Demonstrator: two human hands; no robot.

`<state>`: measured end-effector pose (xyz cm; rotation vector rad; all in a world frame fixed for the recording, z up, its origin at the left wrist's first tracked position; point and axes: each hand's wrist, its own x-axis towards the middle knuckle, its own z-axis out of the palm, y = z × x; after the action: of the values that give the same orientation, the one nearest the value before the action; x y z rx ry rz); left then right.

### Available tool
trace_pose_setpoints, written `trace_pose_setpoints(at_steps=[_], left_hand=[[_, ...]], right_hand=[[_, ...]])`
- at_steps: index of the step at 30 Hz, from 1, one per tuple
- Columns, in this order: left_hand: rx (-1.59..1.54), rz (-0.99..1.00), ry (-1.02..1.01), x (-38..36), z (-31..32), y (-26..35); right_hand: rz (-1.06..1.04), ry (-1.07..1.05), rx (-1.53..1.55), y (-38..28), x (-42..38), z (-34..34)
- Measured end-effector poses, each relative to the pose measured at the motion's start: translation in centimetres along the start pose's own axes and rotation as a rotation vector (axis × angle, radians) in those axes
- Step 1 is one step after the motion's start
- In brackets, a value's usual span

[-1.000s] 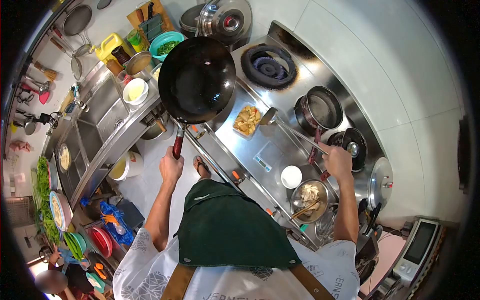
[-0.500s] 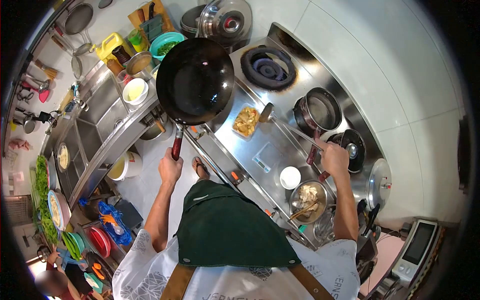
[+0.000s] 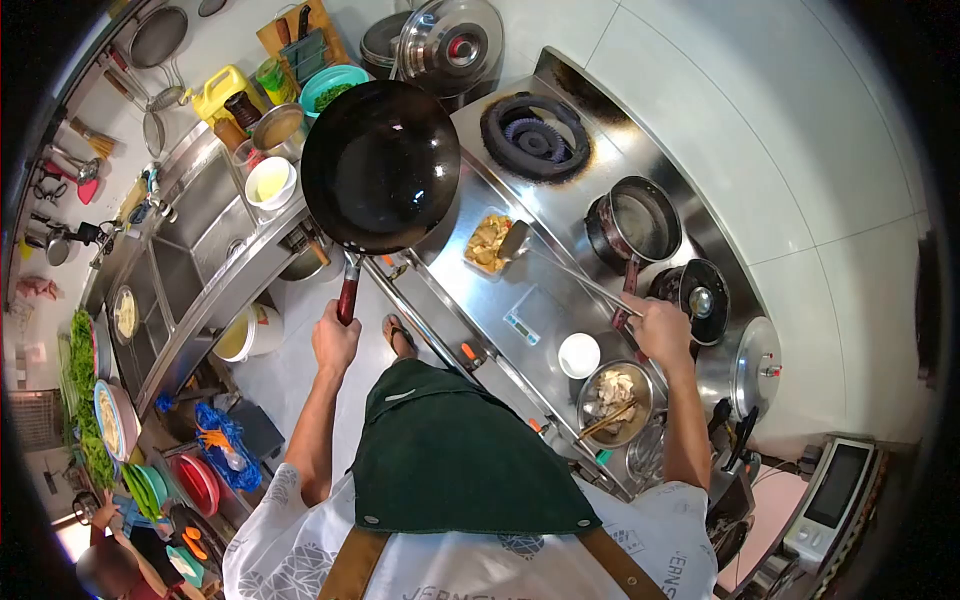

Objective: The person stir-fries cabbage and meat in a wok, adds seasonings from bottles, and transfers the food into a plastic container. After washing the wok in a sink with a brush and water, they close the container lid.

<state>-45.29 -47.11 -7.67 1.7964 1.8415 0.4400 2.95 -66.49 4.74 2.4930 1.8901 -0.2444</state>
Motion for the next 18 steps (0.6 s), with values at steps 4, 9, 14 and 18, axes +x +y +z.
trace_pose_setpoints(at_steps=[4,9,14,18], left_hand=[[-0.05,-0.013,-0.02,-0.3,-0.5,-0.2],[-0.186,-0.058,-0.052,-1.0,-1.1,-2.0],[-0.332,-0.18,-0.132,-2.4,-4.7,-0.7],[-0.396,-0.216,-0.149,-2.3,-6.5,-1.8]], right_hand=[[0.06,-0.007,0.008,-2.2,0.1,0.7],[0.101,0.04,0.212,-1.1,-1.6,-0.6],[0.241,0.065,0.734,-1.1,-4.0,4.1],[0.321,0.294,0.883,-8.3,-5.9,7.6]])
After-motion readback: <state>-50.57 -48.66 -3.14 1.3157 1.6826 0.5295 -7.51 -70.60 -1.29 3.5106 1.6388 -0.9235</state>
